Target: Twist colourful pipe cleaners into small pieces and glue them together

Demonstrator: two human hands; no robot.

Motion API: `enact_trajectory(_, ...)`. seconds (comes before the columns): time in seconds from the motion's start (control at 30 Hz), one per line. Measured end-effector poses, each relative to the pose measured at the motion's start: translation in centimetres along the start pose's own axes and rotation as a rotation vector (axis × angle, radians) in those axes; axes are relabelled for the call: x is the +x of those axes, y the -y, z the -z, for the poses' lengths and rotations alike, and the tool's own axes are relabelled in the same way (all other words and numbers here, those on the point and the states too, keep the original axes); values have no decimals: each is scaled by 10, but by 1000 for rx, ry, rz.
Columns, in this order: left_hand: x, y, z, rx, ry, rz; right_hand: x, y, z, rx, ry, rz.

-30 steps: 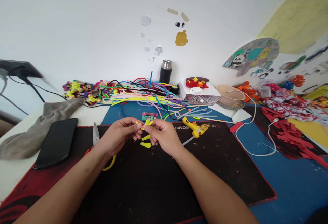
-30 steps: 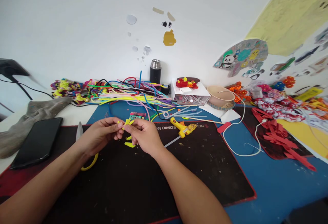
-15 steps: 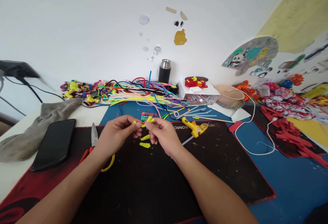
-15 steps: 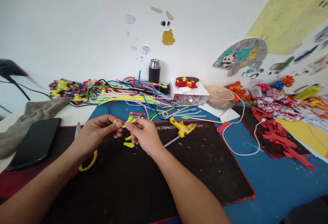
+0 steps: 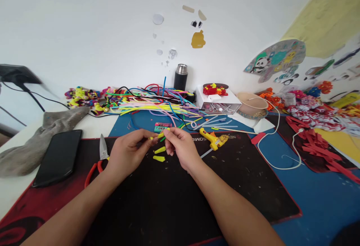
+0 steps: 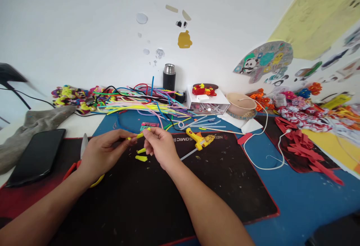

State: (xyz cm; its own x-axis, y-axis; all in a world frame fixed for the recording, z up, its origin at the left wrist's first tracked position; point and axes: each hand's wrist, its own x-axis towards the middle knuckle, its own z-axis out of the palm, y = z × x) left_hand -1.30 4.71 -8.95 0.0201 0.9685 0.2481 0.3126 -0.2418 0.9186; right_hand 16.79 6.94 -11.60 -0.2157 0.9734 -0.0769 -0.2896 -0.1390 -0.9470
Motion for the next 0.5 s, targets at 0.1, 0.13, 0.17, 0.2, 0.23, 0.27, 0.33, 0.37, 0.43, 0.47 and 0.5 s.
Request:
enact_trajectory(0.1, 2, -3, -5, -237, -47, 124, -1, 0, -2, 63, -9, 8)
enact_trajectory(0.13, 3, -3, -8, -346, -54, 172, -2, 0, -3, 93, -14, 11)
enact_trajectory(0.17, 5, -2, -10, -449, -50, 217, -2, 0, -4, 124, -20, 13)
enact_trajectory(0.2, 6, -1, -12, -534, -37, 256, -2, 0, -4, 150, -28, 14)
enact_trajectory(0.23, 7, 1, -14, -592, -22, 285, -3, 0, -5, 169, -38, 14)
enact_trajectory(0.27, 7, 3, -16, -625, -5, 304, -3, 0, -5, 178, -49, 15)
enact_trajectory(0.33, 8, 6, -17, -647, 26, 328, -2, 1, -5, 173, -66, 15)
enact_trajectory(0.37, 8, 8, -18, -650, 39, 342, -2, 2, -5, 165, -71, 14)
enact_trajectory(0.43, 9, 11, -16, -660, 75, 400, -2, 2, -4, 151, -73, 4)
enact_trajectory(0.47, 10, 12, -16, -665, 99, 441, -2, 2, -4, 146, -71, -1)
enact_trajectory(0.5, 10, 13, -15, -667, 128, 480, -2, 2, -4, 143, -69, -4)
